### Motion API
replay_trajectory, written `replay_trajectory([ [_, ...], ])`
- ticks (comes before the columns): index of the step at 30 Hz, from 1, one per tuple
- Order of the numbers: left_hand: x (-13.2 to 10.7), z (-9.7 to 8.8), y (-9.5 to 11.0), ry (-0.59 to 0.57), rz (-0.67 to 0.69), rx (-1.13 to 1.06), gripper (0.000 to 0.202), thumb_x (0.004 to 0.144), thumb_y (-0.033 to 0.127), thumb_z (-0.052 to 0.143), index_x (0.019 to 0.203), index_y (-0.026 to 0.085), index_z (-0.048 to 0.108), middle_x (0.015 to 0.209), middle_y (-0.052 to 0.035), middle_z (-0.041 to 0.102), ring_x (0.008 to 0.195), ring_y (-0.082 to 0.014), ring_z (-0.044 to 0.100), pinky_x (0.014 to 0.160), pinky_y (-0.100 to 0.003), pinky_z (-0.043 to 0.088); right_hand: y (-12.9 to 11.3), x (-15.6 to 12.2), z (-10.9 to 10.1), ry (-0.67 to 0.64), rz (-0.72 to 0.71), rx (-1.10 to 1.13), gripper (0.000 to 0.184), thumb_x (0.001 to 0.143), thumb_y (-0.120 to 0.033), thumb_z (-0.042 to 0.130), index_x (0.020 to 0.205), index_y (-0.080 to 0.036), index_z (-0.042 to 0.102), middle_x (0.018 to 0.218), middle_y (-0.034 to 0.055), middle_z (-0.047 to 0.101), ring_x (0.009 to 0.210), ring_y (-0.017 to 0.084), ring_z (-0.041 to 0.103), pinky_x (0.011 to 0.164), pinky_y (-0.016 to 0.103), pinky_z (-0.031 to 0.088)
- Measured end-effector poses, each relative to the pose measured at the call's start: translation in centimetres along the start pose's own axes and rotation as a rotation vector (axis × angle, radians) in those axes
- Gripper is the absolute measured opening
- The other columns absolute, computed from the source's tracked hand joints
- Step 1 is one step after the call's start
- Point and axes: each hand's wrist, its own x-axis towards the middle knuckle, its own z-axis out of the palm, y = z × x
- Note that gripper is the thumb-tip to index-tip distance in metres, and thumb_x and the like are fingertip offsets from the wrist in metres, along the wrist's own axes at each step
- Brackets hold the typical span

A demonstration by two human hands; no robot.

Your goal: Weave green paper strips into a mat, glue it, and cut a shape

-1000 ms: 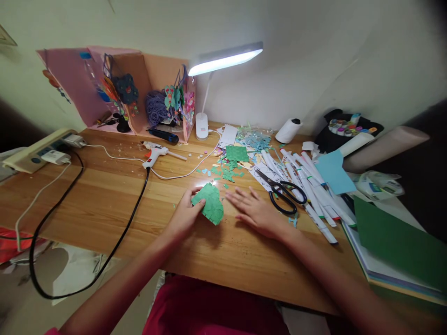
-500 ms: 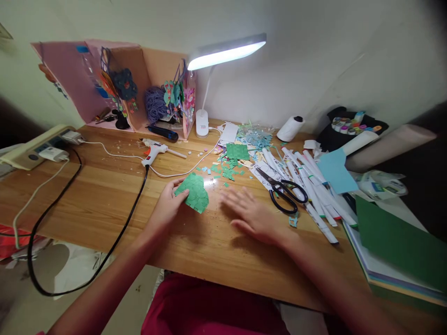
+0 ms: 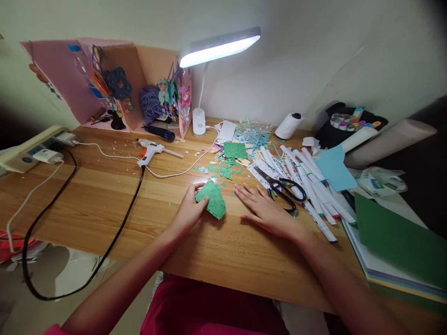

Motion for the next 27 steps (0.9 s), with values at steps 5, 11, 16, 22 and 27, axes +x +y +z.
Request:
replay_trajectory([
  [5,-0.2,-0.3,0.4,0.047,0.184,0.334,0.037,0.077,0.019,0.056,0.113,0.018,0.049,0.117,-0.0103,0.055,0.113,-0.023,0.051,0.099,-0.039,0.037,1.1,-0.3,0.0,0.149,0.141,-0.086,0.07,0.091,-0.055,0.033,0.147,-0.027,0.003,0.153,0.0064,0.018,0.139,0.026,0.015,0.111,0.053,0.019],
  [11,-1.0,-2.9,1.9,0.172,0.359,0.95,0.036,0.084,0.026,0.052,0.116,0.013,0.05,0.121,-0.0169,0.047,0.117,-0.0296,0.044,0.1,-0.045,0.035,0.0,-0.5,-0.5,0.102,-0.032,0.014,0.053,0.094,-0.046,0.034,0.143,-0.029,0.026,0.153,0.0027,0.017,0.14,0.025,0.015,0.111,0.053,0.019],
  [16,1.9,-9.7,4.9,0.491,0.155,1.369,0.039,0.087,0.029,0.047,0.116,0.003,0.048,0.118,-0.0212,0.048,0.115,-0.0354,0.043,0.097,-0.048,0.034,-0.5,-0.6,-0.7,0.17,-0.028,0.065,0.044,0.094,-0.04,0.036,0.136,-0.026,0.042,0.15,0.0063,0.029,0.138,0.026,0.023,0.11,0.055,0.021],
  [22,4.8,-13.5,7.4,0.403,0.059,1.425,0.037,0.088,0.042,0.047,0.096,0.007,0.057,0.096,-0.0097,0.056,0.101,-0.0313,0.053,0.087,-0.043,0.042,-1.3,-0.4,-0.7,0.241,-0.107,0.117,0.037,0.094,-0.036,0.039,0.127,-0.024,0.051,0.144,0.0087,0.04,0.134,0.025,0.032,0.109,0.053,0.024],
  [27,5.7,-13.0,7.8,0.426,0.067,1.437,0.035,0.085,0.042,0.047,0.092,0.01,0.06,0.092,-0.0092,0.056,0.095,-0.0315,0.055,0.078,-0.038,0.041,-2.1,-0.5,-0.7,0.386,-0.057,0.266,0.029,0.094,-0.031,0.037,0.114,-0.023,0.058,0.126,0.0093,0.057,0.12,0.025,0.049,0.101,0.049,0.038],
])
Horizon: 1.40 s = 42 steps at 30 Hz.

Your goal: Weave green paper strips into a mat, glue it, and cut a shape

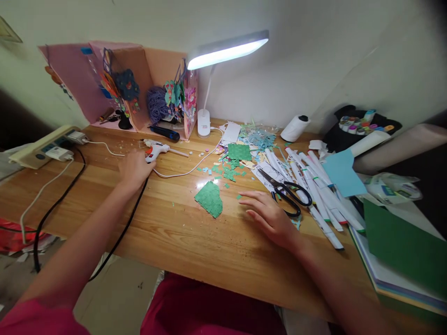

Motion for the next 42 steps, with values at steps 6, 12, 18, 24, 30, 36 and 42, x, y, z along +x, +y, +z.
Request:
replay_trajectory([
  [6,-7.5,-0.9,5.2,0.168,0.038,-0.359,0.025,0.074,0.043,0.06,0.071,0.02,0.048,0.071,-0.0003,0.053,0.063,-0.0165,0.051,0.057,-0.028,0.036,-2.6,-0.1,0.7,-0.011,0.277,0.578,0.028,0.092,-0.036,0.041,0.11,-0.023,0.057,0.108,0.0085,0.065,0.1,0.022,0.06,0.087,0.039,0.049],
  [12,-19.5,0.3,13.6,-0.055,0.341,-0.763,0.016,0.078,0.032,0.059,0.079,0.023,0.046,0.084,-0.0055,0.057,0.082,-0.0216,0.055,0.064,-0.032,0.044,-6.0,-0.9,2.2,-0.114,0.427,1.113,0.059,0.08,-0.06,0.05,0.128,-0.024,0.045,0.125,0.0102,0.058,0.112,0.027,0.056,0.091,0.04,0.049],
  [18,-20.1,1.8,14.0,-0.208,0.389,-0.78,0.01,0.089,0.027,0.049,0.097,0.022,0.05,0.097,-0.009,0.058,0.092,-0.023,0.053,0.077,-0.038,0.045,-5.7,-1.3,2.2,0.111,0.758,1.017,0.028,0.085,-0.043,0.055,0.096,-0.019,0.064,0.095,0.0045,0.07,0.092,0.022,0.063,0.083,0.033,0.05],
  [24,-15.9,3.2,12.1,-0.164,0.318,-0.484,0.013,0.087,0.029,0.052,0.092,0.017,0.052,0.091,-0.0081,0.056,0.088,-0.0243,0.05,0.075,-0.038,0.043,-5.0,-1.5,1.6,0.168,0.801,0.847,0.034,0.083,-0.048,0.053,0.079,-0.017,0.065,0.073,0.0039,0.066,0.067,0.016,0.058,0.052,0.023,0.049],
  [30,-14.9,4.2,12.3,-0.189,0.33,-0.422,0.008,0.086,0.026,0.053,0.086,0.018,0.053,0.089,-0.0054,0.055,0.085,-0.0221,0.05,0.073,-0.034,0.041,-5.2,-2.2,1.1,0.093,0.863,0.831,0.04,0.081,-0.049,0.054,0.105,-0.017,0.059,0.063,-0.0005,0.063,0.053,0.013,0.052,0.043,0.022,0.045],
  [36,-15.0,3.8,12.2,-0.191,0.327,-0.464,0.007,0.087,0.024,0.052,0.086,0.018,0.054,0.088,-0.0044,0.057,0.084,-0.0203,0.051,0.073,-0.032,0.039,-5.1,-3.1,0.3,-0.01,0.936,0.847,0.038,0.084,-0.053,0.049,0.069,-0.019,0.06,0.054,-0.001,0.058,0.045,0.011,0.047,0.042,0.021,0.041],
  [42,-14.9,3.8,12.3,-0.207,0.33,-0.439,0.007,0.088,0.025,0.052,0.087,0.018,0.054,0.089,-0.0044,0.056,0.085,-0.0204,0.051,0.073,-0.033,0.041,-5.6,-2.8,-0.3,-0.046,0.986,0.892,0.042,0.081,-0.056,0.049,0.065,-0.019,0.059,0.054,-0.0002,0.056,0.044,0.011,0.047,0.042,0.022,0.039],
])
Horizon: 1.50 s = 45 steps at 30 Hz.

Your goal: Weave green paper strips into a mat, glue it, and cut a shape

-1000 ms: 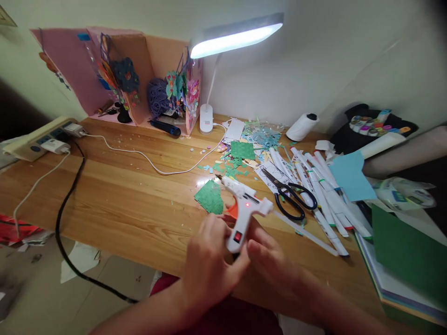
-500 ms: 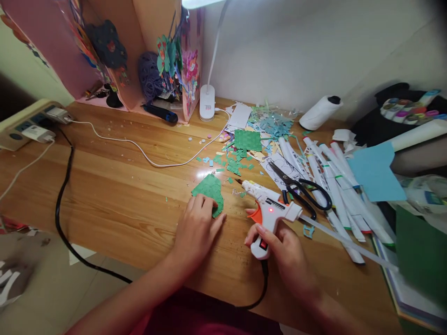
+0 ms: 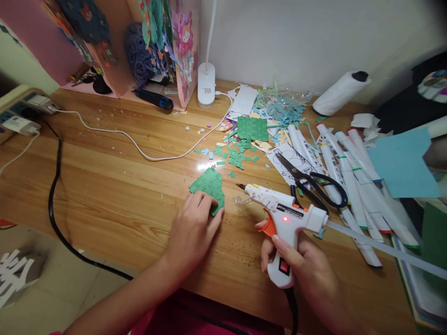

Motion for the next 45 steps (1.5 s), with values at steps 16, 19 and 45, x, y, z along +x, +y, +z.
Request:
replay_trajectory([
  [16,2.7,-1.1,-0.6,-0.109,0.114,0.234,0.016,0.085,0.033,0.054,0.08,0.018,0.053,0.084,-0.0038,0.056,0.079,-0.0202,0.053,0.065,-0.031,0.04,-0.3,-0.4,0.4,0.026,0.006,-0.05,0.04,0.081,-0.057,0.048,0.072,-0.019,0.057,0.053,-0.0007,0.056,0.044,0.012,0.048,0.041,0.023,0.04],
  [19,3.0,-1.0,-0.5,-0.116,0.119,0.225,0.014,0.084,0.03,0.054,0.078,0.018,0.052,0.083,-0.0031,0.057,0.078,-0.0192,0.054,0.063,-0.03,0.039,-0.6,-0.6,0.6,0.075,-0.007,-0.072,0.039,0.081,-0.055,0.049,0.091,-0.018,0.058,0.052,-0.0025,0.055,0.043,0.013,0.048,0.041,0.024,0.039],
  [45,2.8,-1.3,-1.6,-0.128,0.115,-0.105,0.01,0.086,0.018,0.05,0.08,0.018,0.058,0.085,-0.0028,0.058,0.081,-0.0172,0.054,0.071,-0.03,0.043,-0.3,-0.8,0.5,-0.055,-0.021,-0.18,0.041,0.087,-0.053,0.04,0.073,-0.018,0.053,0.061,-0.0011,0.055,0.054,0.012,0.05,0.056,0.025,0.043],
])
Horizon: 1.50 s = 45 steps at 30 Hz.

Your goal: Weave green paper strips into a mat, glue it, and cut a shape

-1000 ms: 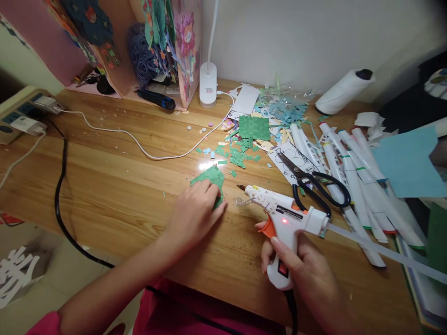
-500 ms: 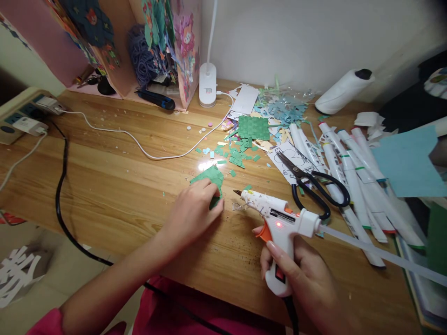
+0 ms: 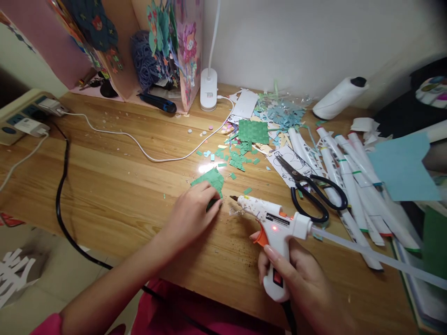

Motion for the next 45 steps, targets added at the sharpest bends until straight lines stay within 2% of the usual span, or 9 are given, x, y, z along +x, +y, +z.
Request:
replay_trajectory([
  [3,-0.1,-0.1,-0.1,0.002,0.004,-0.025,0.01,0.086,0.015,0.05,0.082,0.018,0.058,0.086,-0.003,0.058,0.082,-0.0172,0.055,0.071,-0.029,0.043,-0.1,0.1,0.2,-0.003,0.006,0.032,0.039,0.087,-0.053,0.041,0.079,-0.017,0.055,0.061,-0.0015,0.054,0.054,0.013,0.05,0.053,0.025,0.042],
  [7,-0.2,-0.1,-0.1,0.017,-0.001,-0.045,0.009,0.085,0.014,0.05,0.082,0.018,0.058,0.087,-0.0032,0.058,0.084,-0.0173,0.055,0.072,-0.029,0.044,0.0,0.3,0.5,-0.003,0.011,0.117,0.04,0.087,-0.051,0.043,0.1,-0.015,0.053,0.061,-0.0031,0.054,0.052,0.013,0.05,0.051,0.025,0.042],
  [12,-0.1,0.0,-0.4,0.036,-0.03,-0.084,0.005,0.084,0.016,0.053,0.086,0.018,0.057,0.085,-0.003,0.059,0.08,-0.017,0.056,0.07,-0.029,0.045,0.4,0.8,0.5,-0.003,-0.005,0.155,0.043,0.088,-0.051,0.043,0.107,-0.014,0.052,0.06,-0.0031,0.055,0.053,0.013,0.052,0.05,0.025,0.041],
  [17,0.2,0.1,-0.8,0.08,-0.084,-0.153,0.009,0.085,0.017,0.052,0.094,0.018,0.057,0.082,-0.0016,0.058,0.074,-0.0141,0.056,0.068,-0.028,0.045,0.7,1.1,0.4,0.026,0.009,0.132,0.042,0.087,-0.053,0.043,0.098,-0.014,0.055,0.06,-0.0022,0.056,0.052,0.013,0.052,0.049,0.024,0.041],
  [22,0.5,0.0,-0.7,0.061,-0.092,-0.11,0.011,0.083,0.018,0.055,0.094,0.017,0.055,0.091,-0.0027,0.055,0.072,-0.0124,0.054,0.065,-0.026,0.045,1.1,1.2,0.4,0.03,0.017,0.164,0.045,0.085,-0.055,0.044,0.101,-0.015,0.055,0.057,-0.0037,0.054,0.048,0.012,0.051,0.045,0.023,0.039],
  [26,1.0,-0.2,-0.6,0.029,-0.081,-0.036,0.008,0.084,0.021,0.055,0.092,0.017,0.055,0.091,-0.0035,0.055,0.072,-0.0136,0.054,0.063,-0.026,0.043,1.2,1.2,0.5,0.031,0.014,0.181,0.044,0.084,-0.055,0.044,0.1,-0.015,0.056,0.056,-0.0037,0.055,0.047,0.012,0.05,0.044,0.023,0.038],
  [29,1.4,-0.2,-0.5,0.018,-0.077,0.023,0.004,0.085,0.02,0.052,0.084,0.017,0.054,0.087,-0.0032,0.056,0.072,-0.0145,0.053,0.063,-0.026,0.041,1.3,1.2,0.6,0.03,0.014,0.179,0.041,0.084,-0.055,0.045,0.084,-0.016,0.057,0.057,-0.0029,0.055,0.047,0.011,0.049,0.044,0.023,0.038],
  [33,1.9,0.0,-0.3,0.01,-0.095,0.098,0.011,0.084,0.025,0.054,0.078,0.017,0.051,0.08,-0.0026,0.055,0.071,-0.0157,0.052,0.061,-0.027,0.039,1.3,1.4,0.5,0.029,0.02,0.168,0.043,0.084,-0.056,0.044,0.069,-0.017,0.054,0.057,-0.002,0.053,0.047,0.011,0.049,0.044,0.023,0.039],
  [45,2.5,0.2,-0.1,0.001,-0.135,0.127,0.008,0.081,0.019,0.05,0.074,0.018,0.05,0.078,-0.0031,0.057,0.071,-0.0167,0.053,0.061,-0.028,0.038,1.0,1.4,0.5,0.032,0.003,0.141,0.044,0.085,-0.054,0.043,0.065,-0.017,0.054,0.056,-0.0014,0.053,0.049,0.011,0.049,0.047,0.023,0.039],
])
